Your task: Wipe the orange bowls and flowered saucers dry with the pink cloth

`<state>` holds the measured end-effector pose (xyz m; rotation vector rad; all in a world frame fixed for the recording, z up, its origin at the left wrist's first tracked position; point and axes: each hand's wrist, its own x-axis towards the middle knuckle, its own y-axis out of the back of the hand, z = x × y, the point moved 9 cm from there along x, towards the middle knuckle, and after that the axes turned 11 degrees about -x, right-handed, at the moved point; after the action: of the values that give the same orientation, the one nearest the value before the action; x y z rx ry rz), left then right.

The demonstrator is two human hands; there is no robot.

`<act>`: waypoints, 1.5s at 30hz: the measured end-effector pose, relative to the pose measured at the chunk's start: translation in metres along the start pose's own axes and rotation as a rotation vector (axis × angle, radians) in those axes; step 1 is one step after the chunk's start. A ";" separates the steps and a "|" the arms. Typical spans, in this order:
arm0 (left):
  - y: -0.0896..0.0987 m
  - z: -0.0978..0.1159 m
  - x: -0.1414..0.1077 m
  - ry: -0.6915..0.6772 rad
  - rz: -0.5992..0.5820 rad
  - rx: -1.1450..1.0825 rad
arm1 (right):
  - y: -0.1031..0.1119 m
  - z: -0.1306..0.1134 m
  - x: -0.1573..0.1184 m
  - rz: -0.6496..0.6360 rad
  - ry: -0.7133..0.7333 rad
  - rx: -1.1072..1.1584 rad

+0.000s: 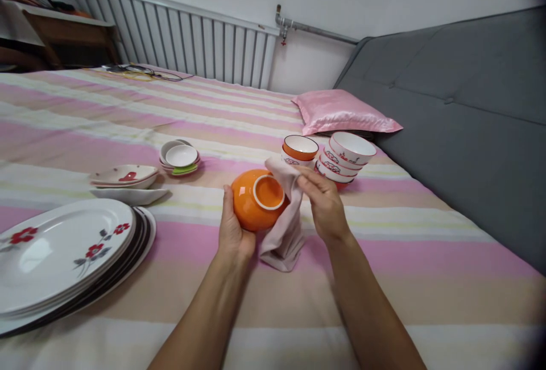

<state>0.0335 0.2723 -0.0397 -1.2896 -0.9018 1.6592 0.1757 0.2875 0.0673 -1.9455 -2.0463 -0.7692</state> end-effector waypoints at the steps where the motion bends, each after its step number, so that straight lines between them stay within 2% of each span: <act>1: -0.002 -0.001 0.000 0.013 -0.019 0.000 | -0.007 -0.009 -0.002 -0.087 0.075 -0.079; 3: -0.004 -0.002 0.000 0.041 -0.045 0.009 | -0.018 -0.018 -0.006 -0.206 0.163 -0.169; 4: -0.004 -0.003 -0.001 0.052 -0.048 0.015 | -0.020 -0.019 -0.007 -0.223 0.174 -0.174; 10: -0.004 -0.003 -0.003 0.045 -0.031 0.008 | -0.008 0.003 -0.001 -0.002 0.055 -0.215; 18: -0.008 -0.002 -0.005 0.035 -0.047 0.015 | -0.006 0.028 -0.001 0.031 -0.127 -0.294; 23: -0.007 0.005 -0.004 -0.073 -0.053 0.025 | 0.004 0.029 -0.002 0.123 -0.164 -0.406; 28: -0.003 0.002 -0.003 -0.034 -0.032 0.027 | -0.006 0.025 -0.003 0.000 -0.139 -0.369; 36: -0.003 0.007 -0.002 -0.077 -0.007 0.017 | -0.008 0.025 -0.003 -0.073 -0.158 -0.322; 39: -0.002 0.006 -0.001 -0.047 -0.002 0.019 | -0.009 0.026 -0.002 -0.085 -0.151 -0.326; 42: 0.000 0.003 0.000 -0.011 0.006 0.022 | -0.006 0.022 -0.002 -0.034 -0.112 -0.332; 45: 0.002 0.000 0.000 0.004 0.008 0.021 | 0.003 0.010 -0.002 0.118 -0.034 -0.285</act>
<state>0.0335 0.2717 -0.0414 -1.2839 -0.8753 1.6675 0.1808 0.2908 0.0585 -2.2190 -1.9051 -1.0555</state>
